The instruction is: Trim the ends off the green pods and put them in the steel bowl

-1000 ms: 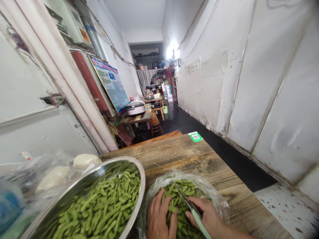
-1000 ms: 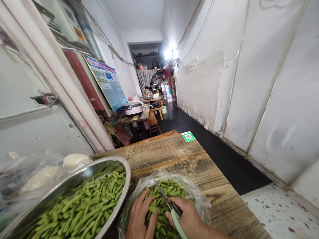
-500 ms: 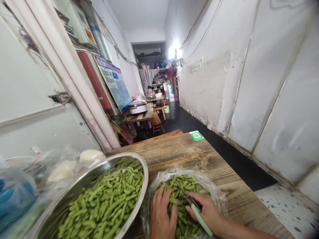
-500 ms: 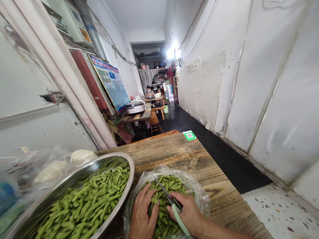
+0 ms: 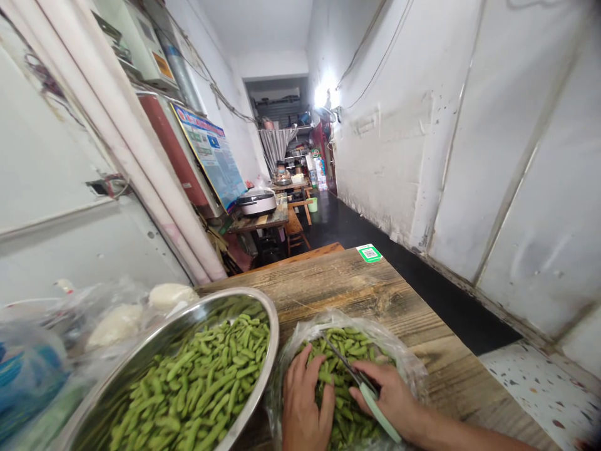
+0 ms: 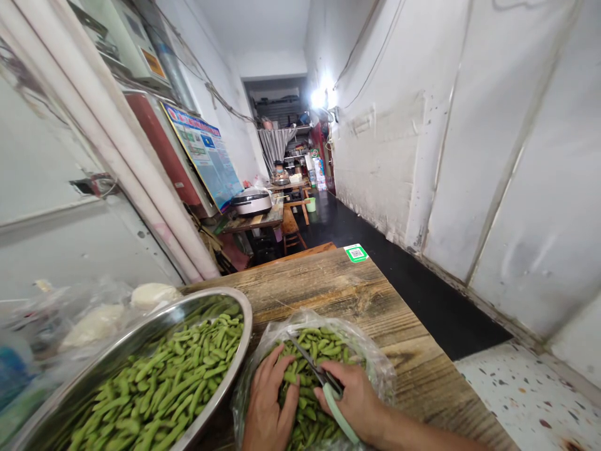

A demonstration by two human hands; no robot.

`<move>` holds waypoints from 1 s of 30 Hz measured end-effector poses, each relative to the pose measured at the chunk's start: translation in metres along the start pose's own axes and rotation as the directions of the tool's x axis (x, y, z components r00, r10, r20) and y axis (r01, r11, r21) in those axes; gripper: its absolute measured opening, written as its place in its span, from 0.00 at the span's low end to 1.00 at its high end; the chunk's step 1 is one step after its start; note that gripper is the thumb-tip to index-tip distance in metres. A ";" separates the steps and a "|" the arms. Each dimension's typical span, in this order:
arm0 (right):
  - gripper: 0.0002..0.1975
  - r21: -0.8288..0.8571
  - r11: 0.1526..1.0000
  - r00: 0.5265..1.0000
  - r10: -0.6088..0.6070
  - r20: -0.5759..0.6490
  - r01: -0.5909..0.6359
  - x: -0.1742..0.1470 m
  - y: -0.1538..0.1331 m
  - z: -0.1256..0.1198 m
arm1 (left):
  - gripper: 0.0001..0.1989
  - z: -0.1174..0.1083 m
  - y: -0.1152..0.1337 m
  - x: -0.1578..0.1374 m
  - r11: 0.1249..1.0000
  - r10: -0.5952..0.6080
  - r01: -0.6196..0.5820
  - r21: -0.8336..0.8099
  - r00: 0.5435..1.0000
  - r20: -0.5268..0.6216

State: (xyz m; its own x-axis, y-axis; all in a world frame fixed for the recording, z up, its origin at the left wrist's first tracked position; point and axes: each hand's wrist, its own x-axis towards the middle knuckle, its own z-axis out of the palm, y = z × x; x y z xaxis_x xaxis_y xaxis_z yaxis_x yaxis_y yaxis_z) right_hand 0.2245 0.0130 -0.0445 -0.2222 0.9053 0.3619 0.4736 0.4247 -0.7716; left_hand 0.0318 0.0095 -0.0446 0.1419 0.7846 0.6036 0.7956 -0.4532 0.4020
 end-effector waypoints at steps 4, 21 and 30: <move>0.09 0.004 1.000 1.000 0.024 0.009 -0.024 0.000 -0.002 0.000 | 0.19 -0.002 0.001 0.000 1.000 -0.006 0.006 -0.008 1.000 0.009; 0.08 -0.001 1.000 1.000 0.001 0.016 -0.001 0.000 -0.005 -0.002 | 0.19 -0.001 0.001 -0.001 1.000 0.001 -0.001 -0.003 1.000 0.008; 0.10 0.047 0.988 0.980 0.142 0.141 -0.150 0.015 0.000 -0.017 | 0.11 -0.013 0.026 0.026 0.979 0.002 0.003 0.202 1.000 -0.027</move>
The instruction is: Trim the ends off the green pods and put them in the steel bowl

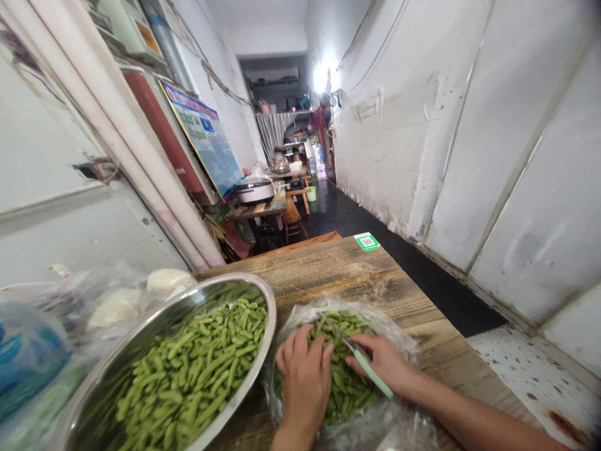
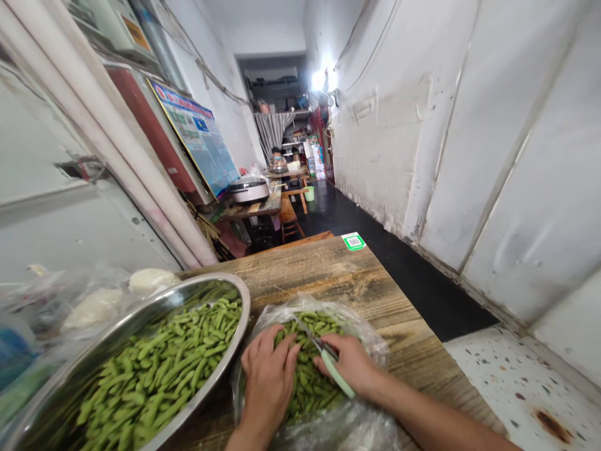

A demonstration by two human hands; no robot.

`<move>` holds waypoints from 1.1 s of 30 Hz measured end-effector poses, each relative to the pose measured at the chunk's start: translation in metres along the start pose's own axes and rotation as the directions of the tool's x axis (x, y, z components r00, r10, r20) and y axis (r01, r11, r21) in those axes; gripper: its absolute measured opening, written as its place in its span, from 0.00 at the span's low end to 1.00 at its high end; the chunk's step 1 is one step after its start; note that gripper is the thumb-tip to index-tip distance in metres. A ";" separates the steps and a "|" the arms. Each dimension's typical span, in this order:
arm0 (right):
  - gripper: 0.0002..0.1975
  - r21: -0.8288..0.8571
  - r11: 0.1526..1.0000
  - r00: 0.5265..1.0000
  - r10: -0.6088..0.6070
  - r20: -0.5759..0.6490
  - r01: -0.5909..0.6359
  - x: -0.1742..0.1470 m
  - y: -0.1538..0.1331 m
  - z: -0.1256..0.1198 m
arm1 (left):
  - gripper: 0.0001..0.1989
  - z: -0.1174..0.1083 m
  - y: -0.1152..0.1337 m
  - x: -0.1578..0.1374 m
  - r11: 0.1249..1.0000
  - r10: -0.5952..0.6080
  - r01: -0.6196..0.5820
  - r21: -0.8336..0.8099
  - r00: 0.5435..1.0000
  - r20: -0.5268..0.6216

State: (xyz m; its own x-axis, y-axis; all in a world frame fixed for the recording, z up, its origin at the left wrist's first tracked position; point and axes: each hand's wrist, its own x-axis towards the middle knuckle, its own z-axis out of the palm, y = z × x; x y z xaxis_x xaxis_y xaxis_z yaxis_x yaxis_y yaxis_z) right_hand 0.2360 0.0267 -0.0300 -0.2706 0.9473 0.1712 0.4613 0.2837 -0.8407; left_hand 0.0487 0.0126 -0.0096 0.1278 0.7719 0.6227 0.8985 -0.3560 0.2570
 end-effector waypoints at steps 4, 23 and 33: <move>0.11 -0.059 0.995 0.996 0.087 0.023 -0.086 0.013 -0.003 -0.020 | 0.13 0.001 -0.002 0.029 0.946 -0.019 0.073 -0.316 0.985 0.170; 0.27 -0.424 0.880 0.976 -0.214 0.048 0.214 0.008 -0.011 -0.035 | 0.13 0.011 -0.017 0.022 0.624 -0.325 0.406 -0.668 0.912 0.251; 0.25 -0.396 0.873 0.957 -0.284 0.067 0.286 0.004 -0.008 -0.026 | 0.10 0.007 -0.018 0.023 0.721 -0.105 0.232 -0.652 0.968 0.228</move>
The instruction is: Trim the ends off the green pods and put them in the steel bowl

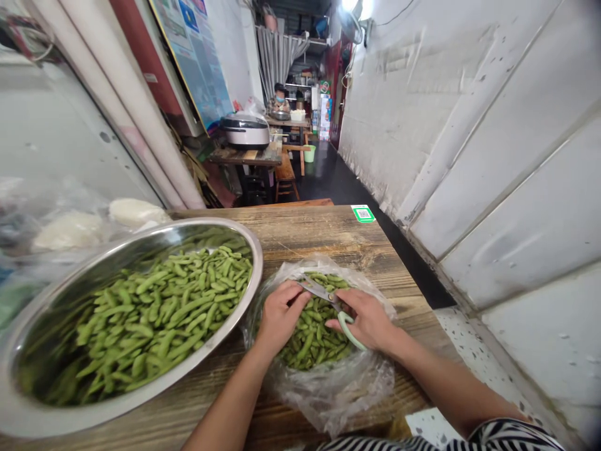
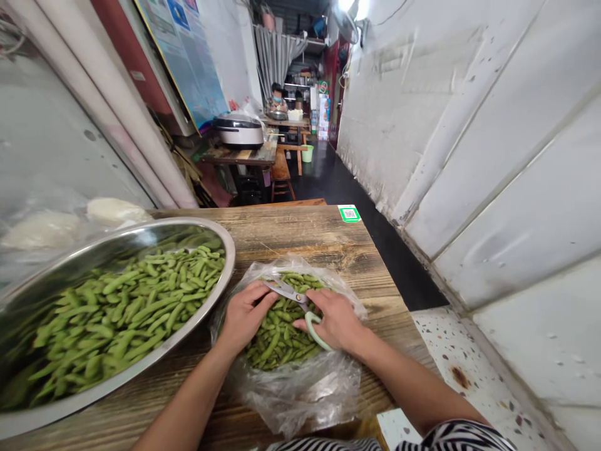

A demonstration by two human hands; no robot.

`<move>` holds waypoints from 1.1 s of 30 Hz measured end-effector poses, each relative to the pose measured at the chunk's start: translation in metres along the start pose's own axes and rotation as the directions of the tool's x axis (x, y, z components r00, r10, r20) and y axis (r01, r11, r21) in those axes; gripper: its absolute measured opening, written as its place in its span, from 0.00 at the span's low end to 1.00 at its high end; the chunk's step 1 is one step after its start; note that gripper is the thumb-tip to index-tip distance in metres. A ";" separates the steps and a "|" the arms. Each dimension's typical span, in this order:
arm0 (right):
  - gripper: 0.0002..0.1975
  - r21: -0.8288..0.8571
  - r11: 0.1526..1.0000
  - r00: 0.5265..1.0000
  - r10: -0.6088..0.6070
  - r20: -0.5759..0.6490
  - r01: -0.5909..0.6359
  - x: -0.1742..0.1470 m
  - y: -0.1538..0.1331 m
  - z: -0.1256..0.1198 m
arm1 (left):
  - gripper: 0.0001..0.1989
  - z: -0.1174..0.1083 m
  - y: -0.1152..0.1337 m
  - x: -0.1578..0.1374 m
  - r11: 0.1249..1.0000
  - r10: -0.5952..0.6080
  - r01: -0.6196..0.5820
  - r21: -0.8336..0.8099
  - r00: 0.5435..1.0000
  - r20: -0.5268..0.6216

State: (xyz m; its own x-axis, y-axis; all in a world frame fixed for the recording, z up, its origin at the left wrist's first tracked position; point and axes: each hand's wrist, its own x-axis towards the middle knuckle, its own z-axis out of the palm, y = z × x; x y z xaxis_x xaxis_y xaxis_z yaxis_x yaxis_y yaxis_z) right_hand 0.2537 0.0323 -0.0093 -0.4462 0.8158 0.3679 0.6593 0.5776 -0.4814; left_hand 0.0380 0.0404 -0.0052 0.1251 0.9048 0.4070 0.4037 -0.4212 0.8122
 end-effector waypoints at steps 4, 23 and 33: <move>0.26 0.007 1.000 1.000 0.023 0.020 -0.024 0.000 0.000 0.002 | 0.11 -0.001 0.001 0.000 0.999 0.012 -0.013 0.037 1.000 0.029; 0.29 -0.100 0.994 0.991 -0.025 0.129 0.038 0.004 0.001 -0.010 | 0.12 -0.006 -0.002 0.001 0.996 0.034 -0.045 0.078 0.989 0.142; 0.28 -0.057 0.997 0.995 -0.050 0.092 0.056 0.003 0.005 -0.007 | 0.11 -0.006 0.000 0.001 0.997 0.045 -0.053 0.064 0.990 0.132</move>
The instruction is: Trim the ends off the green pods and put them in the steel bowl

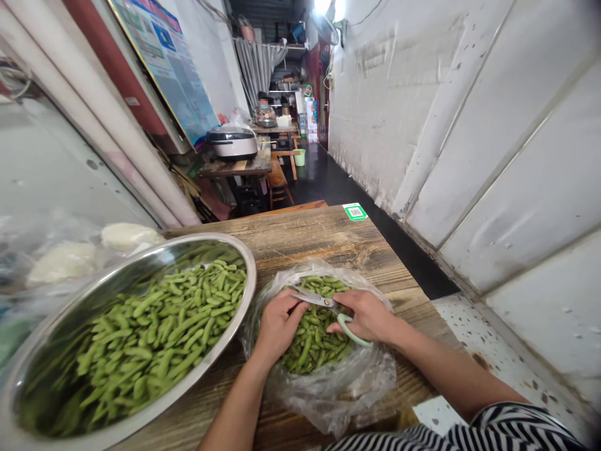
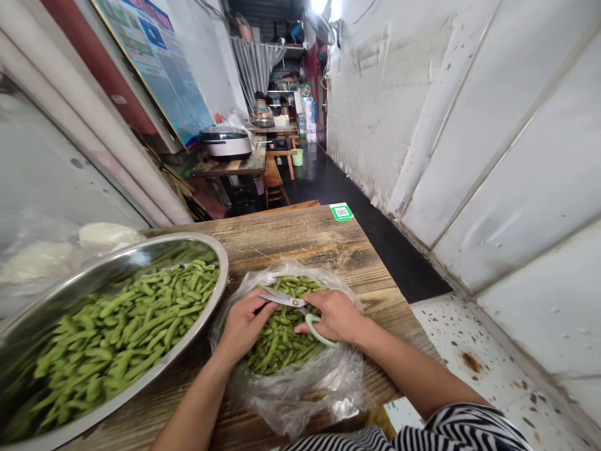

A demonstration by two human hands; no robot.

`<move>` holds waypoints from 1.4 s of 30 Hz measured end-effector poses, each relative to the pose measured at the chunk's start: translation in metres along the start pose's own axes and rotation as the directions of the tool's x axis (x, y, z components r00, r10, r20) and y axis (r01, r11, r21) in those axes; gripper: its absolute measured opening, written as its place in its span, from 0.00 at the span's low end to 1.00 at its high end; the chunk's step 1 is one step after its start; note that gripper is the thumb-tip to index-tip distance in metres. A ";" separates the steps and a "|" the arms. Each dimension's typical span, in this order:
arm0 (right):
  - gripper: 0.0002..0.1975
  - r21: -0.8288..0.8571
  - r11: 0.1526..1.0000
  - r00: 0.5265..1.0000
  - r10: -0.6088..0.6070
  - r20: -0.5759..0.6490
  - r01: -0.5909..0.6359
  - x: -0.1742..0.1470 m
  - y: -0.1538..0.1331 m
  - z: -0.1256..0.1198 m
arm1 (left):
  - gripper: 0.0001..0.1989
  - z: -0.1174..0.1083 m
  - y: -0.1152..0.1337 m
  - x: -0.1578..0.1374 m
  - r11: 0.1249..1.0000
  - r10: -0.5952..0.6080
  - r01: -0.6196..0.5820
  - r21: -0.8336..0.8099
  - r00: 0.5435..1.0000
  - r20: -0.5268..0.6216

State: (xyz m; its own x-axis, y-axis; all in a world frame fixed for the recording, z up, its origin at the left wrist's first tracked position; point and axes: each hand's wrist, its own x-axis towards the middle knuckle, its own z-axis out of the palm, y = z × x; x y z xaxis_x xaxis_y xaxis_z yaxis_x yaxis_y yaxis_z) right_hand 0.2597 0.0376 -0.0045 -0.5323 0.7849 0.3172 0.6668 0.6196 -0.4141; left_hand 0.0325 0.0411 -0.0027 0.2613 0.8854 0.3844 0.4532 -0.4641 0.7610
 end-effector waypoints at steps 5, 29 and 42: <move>0.25 0.016 1.000 1.000 0.005 -0.018 -0.004 -0.001 0.002 0.004 | 0.12 0.000 0.000 0.000 0.999 -0.028 0.028 0.015 1.000 -0.004; 0.25 0.406 0.907 0.993 0.084 0.079 -0.109 -0.001 -0.026 -0.009 | 0.10 0.007 0.021 -0.005 0.819 -0.388 0.232 -0.525 0.898 -0.209; 0.19 0.438 0.855 0.959 0.270 0.081 -0.278 0.001 -0.017 -0.005 | 0.13 -0.003 0.012 0.002 0.784 -0.469 0.281 -0.553 0.852 -0.231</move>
State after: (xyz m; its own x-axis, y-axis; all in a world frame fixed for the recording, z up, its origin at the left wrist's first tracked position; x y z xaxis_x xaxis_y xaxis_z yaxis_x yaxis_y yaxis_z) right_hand 0.2500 0.0276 0.0068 -0.3729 0.9196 0.1234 0.4898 0.3081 -0.8155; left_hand 0.0363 0.0372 0.0090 -0.1871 0.9781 0.0914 -0.0428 -0.1011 0.9940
